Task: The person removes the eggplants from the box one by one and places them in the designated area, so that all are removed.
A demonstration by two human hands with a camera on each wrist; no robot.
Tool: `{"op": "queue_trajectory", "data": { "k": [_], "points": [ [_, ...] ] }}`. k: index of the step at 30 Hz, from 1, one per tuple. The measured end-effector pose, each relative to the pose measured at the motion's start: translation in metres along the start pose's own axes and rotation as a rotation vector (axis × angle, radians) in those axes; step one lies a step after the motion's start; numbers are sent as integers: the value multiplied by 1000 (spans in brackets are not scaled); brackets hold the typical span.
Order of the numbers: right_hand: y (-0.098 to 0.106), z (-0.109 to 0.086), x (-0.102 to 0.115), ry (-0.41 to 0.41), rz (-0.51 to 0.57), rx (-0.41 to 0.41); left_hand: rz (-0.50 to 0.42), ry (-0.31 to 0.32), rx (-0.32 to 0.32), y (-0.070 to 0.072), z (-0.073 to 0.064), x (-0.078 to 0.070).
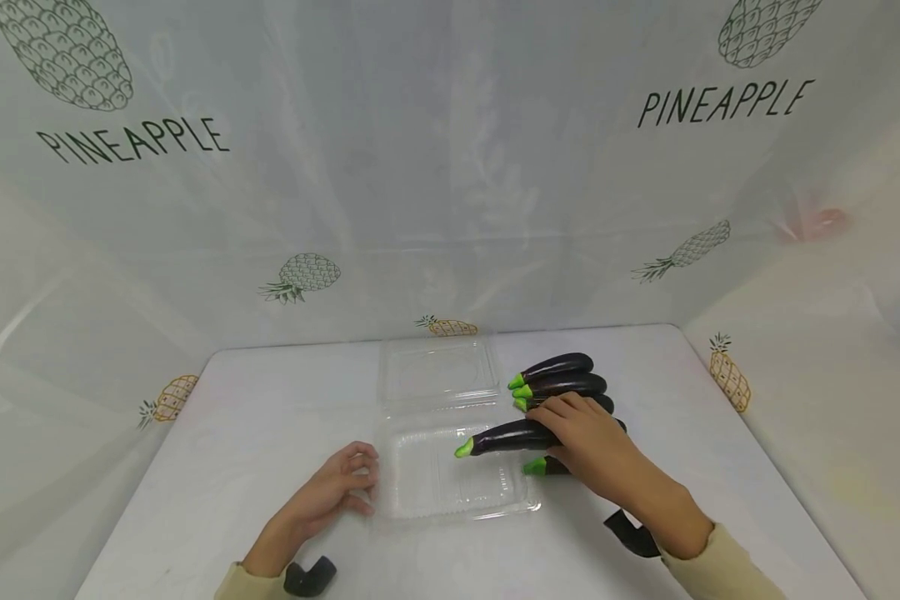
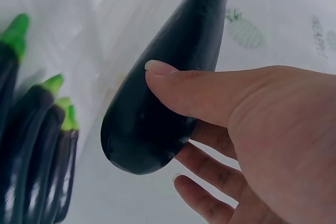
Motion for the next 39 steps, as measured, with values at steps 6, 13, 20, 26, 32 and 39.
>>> {"op": "queue_trajectory", "data": {
  "k": [6, 13, 20, 26, 32, 39],
  "points": [
    [4, -18, -15, -45, -2, -6, 10, -1, 1, 1, 2, 0],
    [10, -37, -29, -88, -12, -29, 15, 1, 2, 0, 3, 0],
    [11, -56, -39, -101, -26, -55, 15, -6, 5, 0, 4, 1],
    [9, -70, -47, -79, -40, -87, 12, -3, 2, -1, 3, 1],
    [7, -84, -56, -112, -46, -76, 13, -4, 1, -2, 2, -1],
    [3, -96, -63, -116, -47, -71, 8, 2, -5, -2, 2, -1]
  ]
}}
Point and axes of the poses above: each hand's wrist, its own z-axis towards the middle knuckle, its own y-axis out of the back of the hand, x = y × z, the point moved 5 cm from there along z, towards the middle knuckle, and after that the axes turned 8 degrees about z, right-handed, at the moved point
